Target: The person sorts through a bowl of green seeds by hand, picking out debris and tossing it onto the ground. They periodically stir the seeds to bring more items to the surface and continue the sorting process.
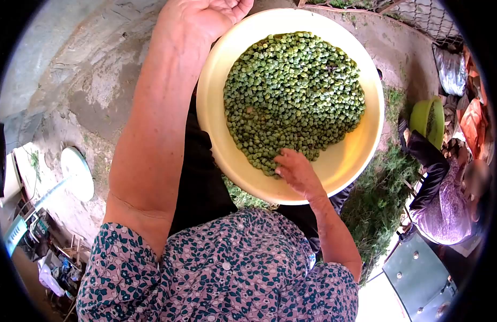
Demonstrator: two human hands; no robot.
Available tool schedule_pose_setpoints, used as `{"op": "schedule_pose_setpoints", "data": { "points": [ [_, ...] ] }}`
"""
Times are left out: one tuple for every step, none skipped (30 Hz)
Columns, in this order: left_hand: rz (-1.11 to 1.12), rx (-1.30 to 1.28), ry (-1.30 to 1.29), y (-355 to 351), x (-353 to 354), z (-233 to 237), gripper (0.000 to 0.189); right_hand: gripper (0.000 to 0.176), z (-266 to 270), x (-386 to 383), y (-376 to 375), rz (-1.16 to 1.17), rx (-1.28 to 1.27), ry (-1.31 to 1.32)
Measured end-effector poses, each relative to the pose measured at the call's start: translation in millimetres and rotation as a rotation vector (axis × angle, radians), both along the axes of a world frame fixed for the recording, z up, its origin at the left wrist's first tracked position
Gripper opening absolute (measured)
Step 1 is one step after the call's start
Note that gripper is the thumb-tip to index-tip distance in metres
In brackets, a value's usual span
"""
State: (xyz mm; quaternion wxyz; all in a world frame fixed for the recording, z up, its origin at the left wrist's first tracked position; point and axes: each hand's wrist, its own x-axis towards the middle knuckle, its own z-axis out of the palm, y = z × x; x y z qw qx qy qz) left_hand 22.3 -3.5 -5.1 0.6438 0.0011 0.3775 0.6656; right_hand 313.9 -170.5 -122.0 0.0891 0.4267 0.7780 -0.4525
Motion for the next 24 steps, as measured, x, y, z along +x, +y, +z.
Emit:
{"op": "schedule_pose_setpoints", "data": {
  "points": [
    [0.0,-0.001,0.007,0,1,2,0.007,0.027,-3,0,7,-0.074,0.029,-0.011],
    [0.001,-0.001,0.015,0,2,4,0.007,0.024,-19,2,12,-0.096,0.17,0.088],
    [0.001,-0.003,0.018,-1,2,4,0.007,0.024,-23,-3,21,-0.096,0.169,0.091],
    [0.005,-0.008,0.012,-1,3,4,0.007,0.023,-25,-9,30,-0.175,0.179,0.105],
    [0.009,-0.015,0.005,0,3,4,0.006,0.022,-28,-14,39,-0.255,0.189,0.119],
    [0.009,-0.019,0.006,-1,4,5,0.006,0.022,-32,-18,47,-0.256,0.185,0.119],
    [0.018,-0.029,0.001,0,3,7,0.007,0.023,-36,-21,54,-0.301,0.226,0.098],
    [0.027,-0.037,-0.004,0,3,7,0.007,0.023,-40,-24,62,-0.347,0.269,0.077],
    [0.027,-0.039,-0.003,2,2,7,0.007,0.023,-46,-26,68,-0.346,0.267,0.077],
    [0.024,-0.028,-0.006,3,2,6,0.007,0.023,-56,-26,72,-0.385,0.365,0.136],
    [0.02,-0.016,-0.008,3,1,5,0.007,0.024,-67,-27,75,-0.424,0.463,0.195],
    [0.02,-0.017,-0.007,4,1,5,0.007,0.032,-80,-28,75,-0.458,0.457,0.247],
    [0.009,-0.021,0.003,5,1,6,0.007,0.032,-88,-32,74,-0.458,0.457,0.248],
    [-0.004,-0.025,0.014,5,2,7,0.007,0.037,-98,-40,71,-0.418,0.533,0.17],
    [-0.006,-0.024,0.014,4,4,9,0.007,0.043,-101,-50,68,-0.377,0.607,0.09],
    [0.002,-0.006,0.035,1,7,11,0.007,0.054,-100,-63,63,-0.363,0.558,-0.081],
    [0.008,0.012,0.055,0,9,12,0.007,0.058,-100,-70,63,-0.33,0.54,-0.07],
    [0.002,0.014,0.053,2,10,12,0.007,0.058,-96,-79,61,-0.383,0.416,-0.006],
    [0.0,-0.018,0.044,4,9,12,0.007,0.059,-92,-88,59,-0.435,0.293,0.058],
    [-0.001,-0.049,0.036,6,9,11,0.007,0.058,-95,-97,50,-0.389,0.324,0.078],
    [-0.003,-0.044,0.033,5,10,12,0.007,0.058,-96,-105,38,-0.341,0.354,0.097],
    [0.013,-0.026,0.049,3,11,13,0.007,0.055,-86,-115,26,-0.288,0.346,0.074],
    [0.028,-0.012,0.063,0,12,12,0.007,0.053,-73,-120,16,-0.236,0.334,0.049],
    [-0.006,-0.043,0.04,9,7,6,0.007,0.053,-65,-118,9,-0.238,0.335,0.044]
  ]
}}
